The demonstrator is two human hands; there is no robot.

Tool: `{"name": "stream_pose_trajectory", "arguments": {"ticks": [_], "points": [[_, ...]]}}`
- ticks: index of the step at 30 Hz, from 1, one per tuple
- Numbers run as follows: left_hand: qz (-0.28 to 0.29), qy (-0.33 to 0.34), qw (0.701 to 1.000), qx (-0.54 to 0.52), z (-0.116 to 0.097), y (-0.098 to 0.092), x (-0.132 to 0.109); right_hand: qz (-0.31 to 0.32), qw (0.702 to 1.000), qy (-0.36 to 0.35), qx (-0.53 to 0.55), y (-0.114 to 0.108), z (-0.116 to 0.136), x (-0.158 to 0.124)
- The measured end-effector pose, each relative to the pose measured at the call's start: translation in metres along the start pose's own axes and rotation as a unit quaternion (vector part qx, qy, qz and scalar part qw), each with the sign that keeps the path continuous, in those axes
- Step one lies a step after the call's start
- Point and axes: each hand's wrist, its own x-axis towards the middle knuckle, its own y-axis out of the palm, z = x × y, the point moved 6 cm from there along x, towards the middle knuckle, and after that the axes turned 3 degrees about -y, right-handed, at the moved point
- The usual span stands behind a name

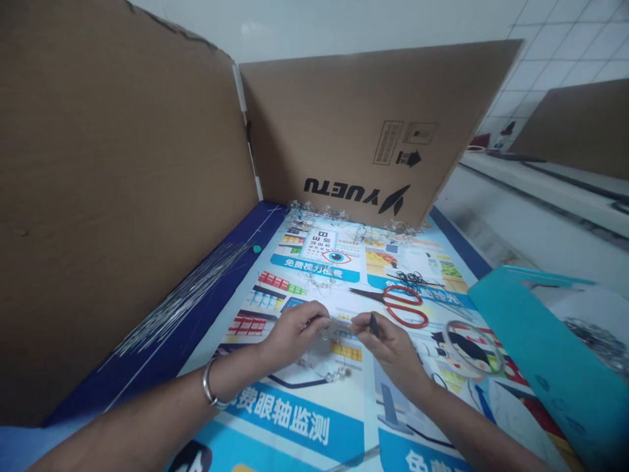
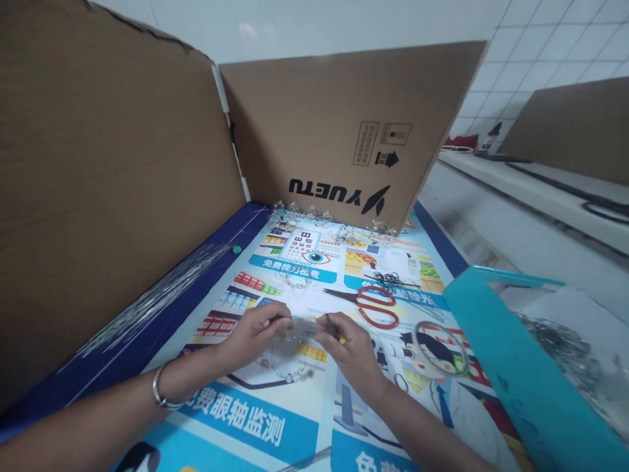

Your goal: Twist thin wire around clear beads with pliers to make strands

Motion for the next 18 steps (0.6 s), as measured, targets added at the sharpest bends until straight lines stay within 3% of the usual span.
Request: {"name": "stream_pose_trajectory", "arguments": {"ticks": [3, 7, 10, 15, 18], "points": [[-0.011, -0.014, 1.000, -0.023, 0.002, -0.001, 0.000, -0.002, 0.999, -0.027, -0.045, -0.001, 0.007, -0.001], [-0.027, -0.028, 0.999, -0.026, 0.004, -0.003, 0.001, -0.041, 0.997, 0.028, -0.053, -0.011, 0.004, -0.002], [-0.041, -0.039, 0.998, -0.020, 0.006, -0.005, 0.000, -0.027, 0.997, 0.042, -0.052, -0.015, 0.006, -0.003], [-0.055, -0.044, 0.997, -0.017, 0.009, -0.007, 0.000, 0.002, 0.989, 0.009, -0.144, -0.013, 0.012, -0.007], [-0.063, -0.040, 0.997, -0.017, 0.009, -0.008, 0.000, 0.011, 0.977, -0.070, -0.202, -0.006, 0.019, -0.013]]}}
